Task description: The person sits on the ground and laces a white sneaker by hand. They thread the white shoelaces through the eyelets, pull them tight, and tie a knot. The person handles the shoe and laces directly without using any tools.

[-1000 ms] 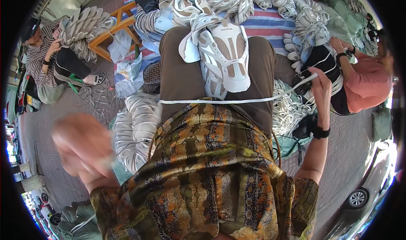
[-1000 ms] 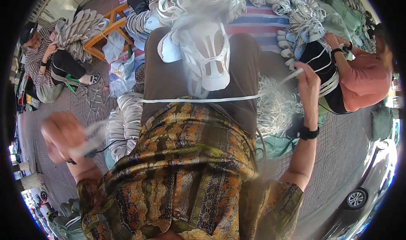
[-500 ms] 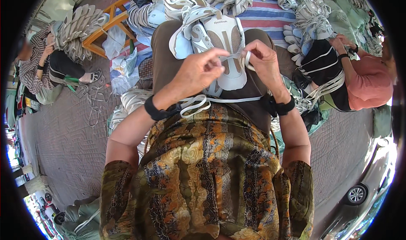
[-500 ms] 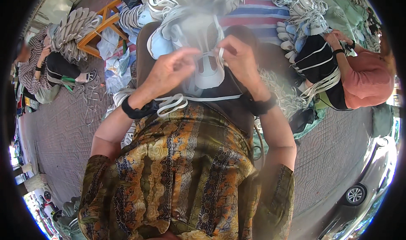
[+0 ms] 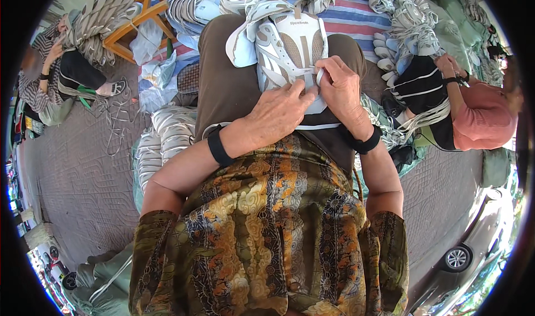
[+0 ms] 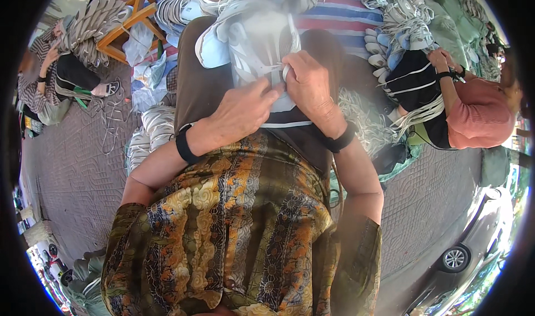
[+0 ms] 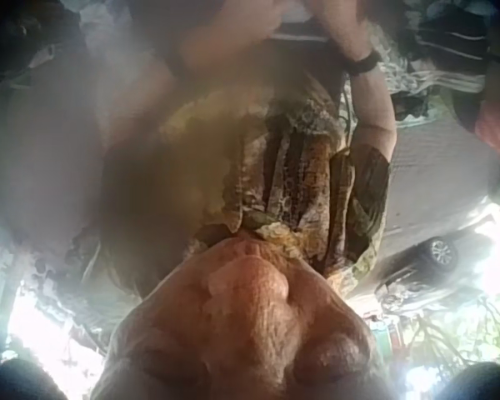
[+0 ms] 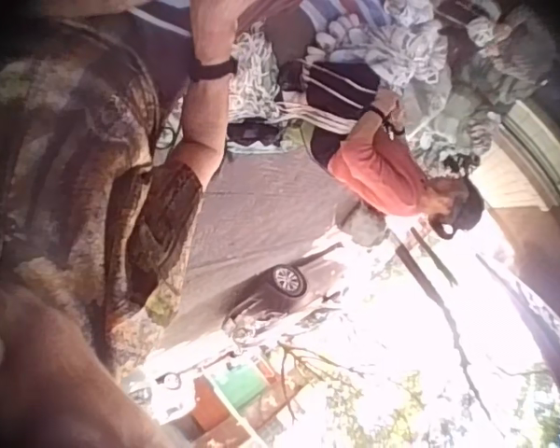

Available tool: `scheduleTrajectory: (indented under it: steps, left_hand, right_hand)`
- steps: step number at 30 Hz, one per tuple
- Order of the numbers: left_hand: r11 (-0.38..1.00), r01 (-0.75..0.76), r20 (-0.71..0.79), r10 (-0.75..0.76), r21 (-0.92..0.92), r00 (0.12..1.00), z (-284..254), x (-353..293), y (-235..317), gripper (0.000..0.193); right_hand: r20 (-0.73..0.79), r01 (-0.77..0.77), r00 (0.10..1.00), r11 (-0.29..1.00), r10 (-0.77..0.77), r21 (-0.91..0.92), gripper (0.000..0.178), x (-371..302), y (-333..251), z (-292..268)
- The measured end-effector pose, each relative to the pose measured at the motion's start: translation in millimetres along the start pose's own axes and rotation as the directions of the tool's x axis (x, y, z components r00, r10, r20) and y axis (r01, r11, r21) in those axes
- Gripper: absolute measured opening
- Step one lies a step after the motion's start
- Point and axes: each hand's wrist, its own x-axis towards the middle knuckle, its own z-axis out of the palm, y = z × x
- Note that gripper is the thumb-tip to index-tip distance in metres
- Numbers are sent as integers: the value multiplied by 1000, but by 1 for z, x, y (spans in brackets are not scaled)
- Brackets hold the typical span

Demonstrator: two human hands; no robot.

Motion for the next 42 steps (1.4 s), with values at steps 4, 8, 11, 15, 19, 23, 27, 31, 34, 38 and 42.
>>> scheduleTrajectory:
  steps: [4,8,11,15,19,23,27,31,34,38,42]
  left_hand:
    - [1000,-16,-64,15,-15,998,4,-1,-1,45]
    - [1000,4,-46,-4,-9,999,4,-1,0,46]
    - [1000,20,-44,-21,-18,999,3,-2,2,47]
    - [999,32,-9,-32,-23,999,-2,-1,4,41]
    - [1000,31,-3,-31,-5,1000,-1,0,4,37]
    - [999,34,19,-34,-32,999,-1,0,4,43]
    - [999,22,2,-22,-41,1000,5,-3,3,51]
    - [999,19,4,-18,-35,1000,9,-4,3,50]
    - [996,47,16,-46,-77,999,3,-3,4,48]
    - [991,33,57,-25,-131,998,0,-3,2,45]
    - [990,47,59,-39,-135,998,6,-3,-3,44]
  right_hand:
    - [-24,8,1000,999,-9,-49,18,0,0,0]
    - [13,19,1000,996,-18,-82,18,-2,1,1]
    - [18,47,999,994,-45,-102,18,-1,1,2]
    - [47,42,998,987,-35,-157,20,0,-4,0]
    - [98,78,994,956,-53,-281,18,1,-12,-1]
    - [116,68,992,990,-54,-125,14,9,-6,-2]
    - [258,-81,964,994,60,73,12,20,5,-5]
    - [326,-94,943,992,61,86,13,25,8,-4]
    - [235,-30,972,996,8,90,13,21,6,-4]
    - [206,65,977,997,-53,-52,21,18,4,-5]
    - [269,207,948,972,-171,-113,28,22,-6,0]
